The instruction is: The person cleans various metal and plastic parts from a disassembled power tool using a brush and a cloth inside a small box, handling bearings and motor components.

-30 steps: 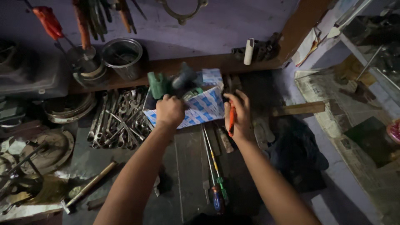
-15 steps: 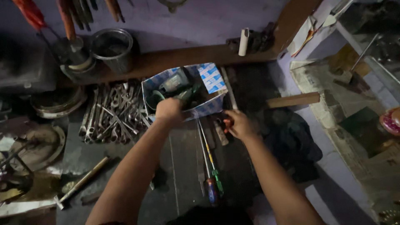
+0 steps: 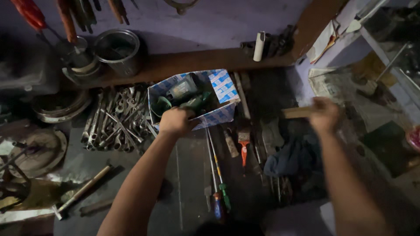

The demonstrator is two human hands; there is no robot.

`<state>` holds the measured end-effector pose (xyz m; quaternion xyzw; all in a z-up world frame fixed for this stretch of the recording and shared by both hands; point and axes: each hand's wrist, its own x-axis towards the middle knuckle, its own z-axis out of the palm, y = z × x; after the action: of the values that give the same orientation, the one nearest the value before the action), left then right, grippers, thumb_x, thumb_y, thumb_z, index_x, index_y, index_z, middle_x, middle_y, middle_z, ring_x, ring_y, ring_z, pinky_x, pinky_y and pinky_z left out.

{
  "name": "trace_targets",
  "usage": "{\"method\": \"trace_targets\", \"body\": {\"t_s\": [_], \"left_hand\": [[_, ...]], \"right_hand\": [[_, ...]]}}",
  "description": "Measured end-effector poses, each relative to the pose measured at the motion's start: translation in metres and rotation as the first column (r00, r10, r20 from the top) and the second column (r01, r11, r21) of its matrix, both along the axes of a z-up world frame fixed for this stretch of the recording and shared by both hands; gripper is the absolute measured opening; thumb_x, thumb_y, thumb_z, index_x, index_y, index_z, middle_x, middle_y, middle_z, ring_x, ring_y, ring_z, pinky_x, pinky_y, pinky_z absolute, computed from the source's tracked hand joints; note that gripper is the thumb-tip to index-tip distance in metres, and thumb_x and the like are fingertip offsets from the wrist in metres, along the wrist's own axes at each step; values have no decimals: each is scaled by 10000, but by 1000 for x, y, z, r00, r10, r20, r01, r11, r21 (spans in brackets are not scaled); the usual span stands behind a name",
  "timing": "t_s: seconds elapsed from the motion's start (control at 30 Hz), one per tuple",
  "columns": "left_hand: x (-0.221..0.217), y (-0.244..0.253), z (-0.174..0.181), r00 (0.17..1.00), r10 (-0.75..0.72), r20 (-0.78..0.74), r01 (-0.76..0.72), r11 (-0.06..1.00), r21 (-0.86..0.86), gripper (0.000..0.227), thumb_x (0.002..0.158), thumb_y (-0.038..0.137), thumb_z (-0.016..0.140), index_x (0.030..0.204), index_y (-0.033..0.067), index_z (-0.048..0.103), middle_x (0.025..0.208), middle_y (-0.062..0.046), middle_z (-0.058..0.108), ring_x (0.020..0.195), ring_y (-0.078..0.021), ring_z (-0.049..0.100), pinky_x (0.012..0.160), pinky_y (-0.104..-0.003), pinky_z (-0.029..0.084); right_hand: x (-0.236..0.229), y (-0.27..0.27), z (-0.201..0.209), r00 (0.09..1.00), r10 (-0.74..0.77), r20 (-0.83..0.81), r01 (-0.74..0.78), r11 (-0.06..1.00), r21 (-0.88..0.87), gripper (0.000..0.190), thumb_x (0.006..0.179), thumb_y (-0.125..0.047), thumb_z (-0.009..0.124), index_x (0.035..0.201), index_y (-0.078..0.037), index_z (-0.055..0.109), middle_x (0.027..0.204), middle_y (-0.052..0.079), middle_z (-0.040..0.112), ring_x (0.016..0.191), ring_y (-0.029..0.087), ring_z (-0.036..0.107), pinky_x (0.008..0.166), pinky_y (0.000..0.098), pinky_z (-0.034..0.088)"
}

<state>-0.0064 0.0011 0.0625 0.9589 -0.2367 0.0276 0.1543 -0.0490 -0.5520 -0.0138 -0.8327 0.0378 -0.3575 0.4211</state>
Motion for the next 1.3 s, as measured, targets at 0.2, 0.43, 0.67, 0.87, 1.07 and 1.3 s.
{"method": "trace_targets", "body": {"t_s": [0.2,0.43,0.67,0.87,1.07,1.3], "left_hand": [[-1,-6,0,998,61,5,-61,998,21,365,841,536,712,985,206,772,972,-93,748,917,-326,703,759,-469,562],[4,-5,-9,996,53,70,-54,999,7,342,832,505,723,866,168,774,944,-79,738,900,-322,697,748,-465,559],[2,-8,-6,993,55,106,-50,997,-54,321,789,467,743,845,152,767,902,-66,735,893,-309,699,710,-461,555],[3,-6,-9,991,17,135,-14,1000,-24,329,827,477,739,849,149,761,940,-54,743,912,-307,696,728,-458,554],[4,-1,-21,982,-37,186,54,995,-86,335,712,431,787,894,148,779,1078,-48,743,965,-322,686,772,-453,556],[1,9,0,968,-139,209,201,928,-315,422,774,445,807,1016,107,739,1110,-111,730,991,-327,697,813,-436,569]], "right_hand": [[-5,-133,45,800,-576,-166,559,817,-142,195,1031,-8,570,1119,-58,736,1075,67,725,971,191,661,876,318,528],[11,-174,56,730,-647,-220,616,762,-200,207,1069,-62,528,1178,-38,702,1133,90,702,1032,219,649,939,342,521],[23,-188,41,729,-640,-243,608,768,-201,245,1107,-117,486,1237,-17,668,1190,112,680,1092,247,637,1002,366,513],[28,-182,33,799,-585,-139,553,805,-214,291,1139,-163,450,1288,0,638,1240,131,661,1144,270,628,1056,386,506],[28,-140,12,902,-63,426,263,864,-428,344,1172,-210,414,1339,18,609,1289,150,642,1196,294,618,1110,407,500],[72,83,20,913,-8,-407,71,987,141,592,951,-607,755,985,-18,721,919,70,674,851,195,580,751,391,467]]}}
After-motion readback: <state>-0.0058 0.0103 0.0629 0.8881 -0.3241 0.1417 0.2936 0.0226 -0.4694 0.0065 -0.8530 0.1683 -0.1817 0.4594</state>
